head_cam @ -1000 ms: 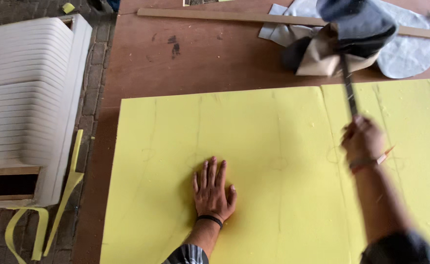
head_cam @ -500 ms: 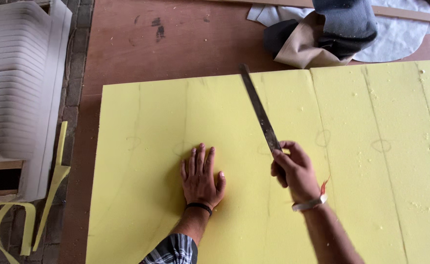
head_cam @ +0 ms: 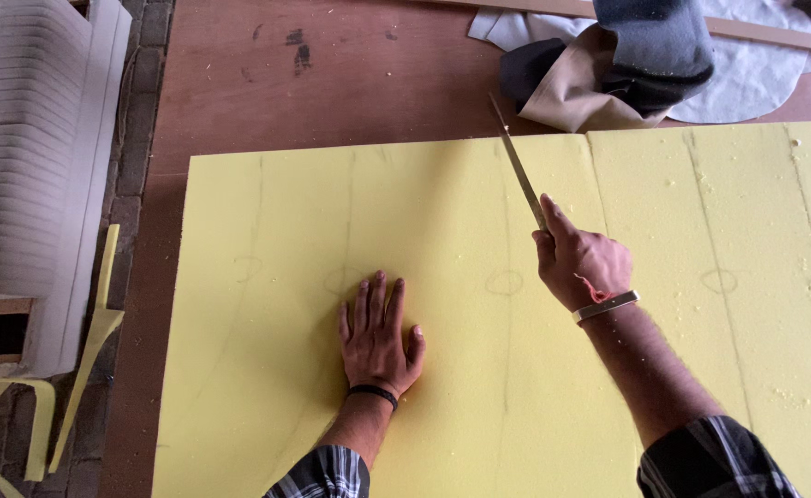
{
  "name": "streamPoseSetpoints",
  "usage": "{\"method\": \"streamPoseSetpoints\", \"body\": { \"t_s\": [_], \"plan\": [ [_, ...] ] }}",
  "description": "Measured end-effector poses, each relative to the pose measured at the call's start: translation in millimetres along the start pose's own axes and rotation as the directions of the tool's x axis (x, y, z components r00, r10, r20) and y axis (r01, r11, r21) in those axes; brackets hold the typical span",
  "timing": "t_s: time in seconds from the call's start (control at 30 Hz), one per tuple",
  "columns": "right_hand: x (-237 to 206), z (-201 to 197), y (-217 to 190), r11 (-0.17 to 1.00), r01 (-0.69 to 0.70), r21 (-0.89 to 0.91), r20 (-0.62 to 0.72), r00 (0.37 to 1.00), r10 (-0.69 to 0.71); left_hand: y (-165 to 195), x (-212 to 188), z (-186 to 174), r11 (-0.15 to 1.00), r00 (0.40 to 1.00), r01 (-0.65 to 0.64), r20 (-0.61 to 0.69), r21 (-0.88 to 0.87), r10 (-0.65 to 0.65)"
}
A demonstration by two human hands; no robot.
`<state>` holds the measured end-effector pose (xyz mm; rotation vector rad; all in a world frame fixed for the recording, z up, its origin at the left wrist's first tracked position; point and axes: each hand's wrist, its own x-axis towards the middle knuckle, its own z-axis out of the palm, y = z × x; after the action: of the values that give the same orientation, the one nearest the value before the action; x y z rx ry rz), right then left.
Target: The person cuts a large yellow foam sheet along drawn curved lines using a long knife, steadying the foam with the other hand. They work around the scalloped edge and along interior guide lines, trimming off sections of foam that fall to the floor.
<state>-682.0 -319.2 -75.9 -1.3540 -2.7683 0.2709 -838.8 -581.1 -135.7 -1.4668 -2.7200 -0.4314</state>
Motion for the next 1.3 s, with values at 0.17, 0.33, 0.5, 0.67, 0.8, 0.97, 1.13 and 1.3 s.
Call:
{"method": "streamPoseSetpoints", "body": {
  "t_s": [0.17,0.33,0.5,0.67,0.8,0.97,1.13,1.3],
  "plan": [
    [3,3,-6,1.0,0.013,-0.008,-0.04,0.999,-0.014,0,1,0,1.0,1.0,0.002,0.003,0.016,-0.002],
    [1,4,-11,1.0,0.002,-0.013,-0.038,0.999,-0.003,-1,0,0,1.0,1.0,0.007,0.01,0.017,-0.008],
    [8,7,-16,1.0,-0.008,-0.006,-0.017,1.0,0.008,-2,0,0,1.0,1.0,0.001,-0.001,0.009,-0.001],
    [0,8,-19,1.0,0.03,-0.01,-0.05,0.998,-0.03,-2,1,-1,1.0,1.0,0.012,0.014,0.009,-0.012],
    [-17,10,-23,0.997,-0.084,0.003,0.086,0.993,0.083,-2,1,-2,1.0,1.0,0.005,-0.002,0.004,-0.005],
    [-24,13,-27,1.0,0.011,-0.025,-0.083,0.996,-0.013,-1,2,-1,1.0,1.0,0.01,-0.003,0.005,-0.01],
    [-38,8,-27,0.992,-0.125,0.031,0.069,0.99,0.122,-2,1,-1,1.0,0.999,-0.001,-0.033,-0.024,0.0],
    [-55,-6,-32,0.998,-0.038,0.046,-0.072,0.997,0.042,1,1,-3,0.999,1.0,0.0,-0.02,-0.05,-0.001]
  ]
}}
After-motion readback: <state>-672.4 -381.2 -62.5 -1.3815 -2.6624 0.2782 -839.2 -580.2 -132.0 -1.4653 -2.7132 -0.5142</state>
